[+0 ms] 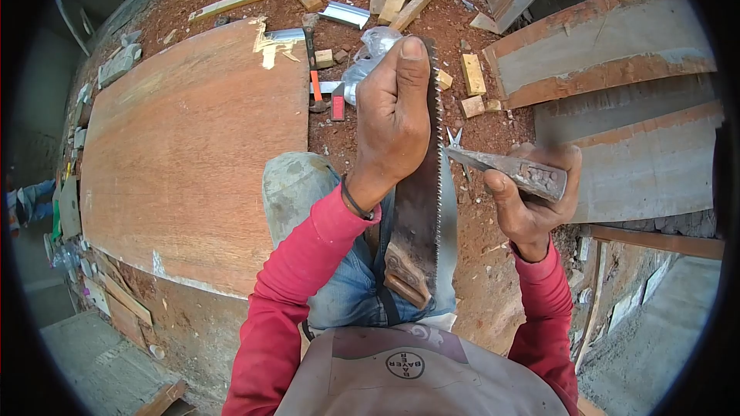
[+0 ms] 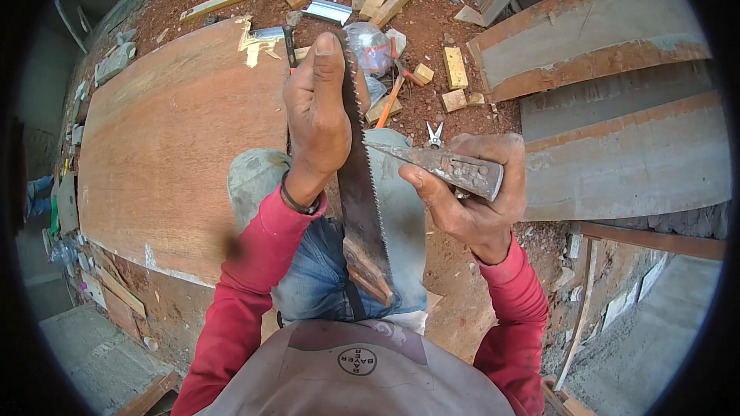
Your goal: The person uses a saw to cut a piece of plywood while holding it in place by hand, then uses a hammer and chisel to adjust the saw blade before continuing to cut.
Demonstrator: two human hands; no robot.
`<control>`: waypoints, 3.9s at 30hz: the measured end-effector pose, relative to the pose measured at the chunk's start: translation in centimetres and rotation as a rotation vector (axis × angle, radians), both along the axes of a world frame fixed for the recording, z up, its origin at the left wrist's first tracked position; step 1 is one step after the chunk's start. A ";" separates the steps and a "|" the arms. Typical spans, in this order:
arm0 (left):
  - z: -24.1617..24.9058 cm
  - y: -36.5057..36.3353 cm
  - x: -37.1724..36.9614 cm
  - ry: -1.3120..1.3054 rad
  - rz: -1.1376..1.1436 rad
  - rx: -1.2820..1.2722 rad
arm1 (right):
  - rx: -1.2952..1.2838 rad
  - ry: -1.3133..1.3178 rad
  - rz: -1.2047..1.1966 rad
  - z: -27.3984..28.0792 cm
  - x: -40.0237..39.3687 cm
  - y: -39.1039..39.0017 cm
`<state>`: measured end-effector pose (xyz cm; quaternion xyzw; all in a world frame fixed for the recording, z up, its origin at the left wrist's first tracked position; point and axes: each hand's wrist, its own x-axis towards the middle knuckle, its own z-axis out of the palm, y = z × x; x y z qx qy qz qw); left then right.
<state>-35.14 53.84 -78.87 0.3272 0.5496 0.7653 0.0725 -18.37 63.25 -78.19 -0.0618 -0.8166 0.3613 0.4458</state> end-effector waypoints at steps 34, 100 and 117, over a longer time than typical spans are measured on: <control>1.2 -2.3 -5.0 -0.601 -0.277 0.299 | -0.520 -0.043 -0.102 3.0 -0.1 -2.9; -4.2 -1.8 -10.7 -0.825 0.292 0.087 | 0.059 -0.837 -0.030 -25.6 -6.9 18.5; -3.5 -9.5 -17.2 -0.564 0.770 0.092 | 0.654 -0.405 0.298 -3.5 -5.9 -6.2</control>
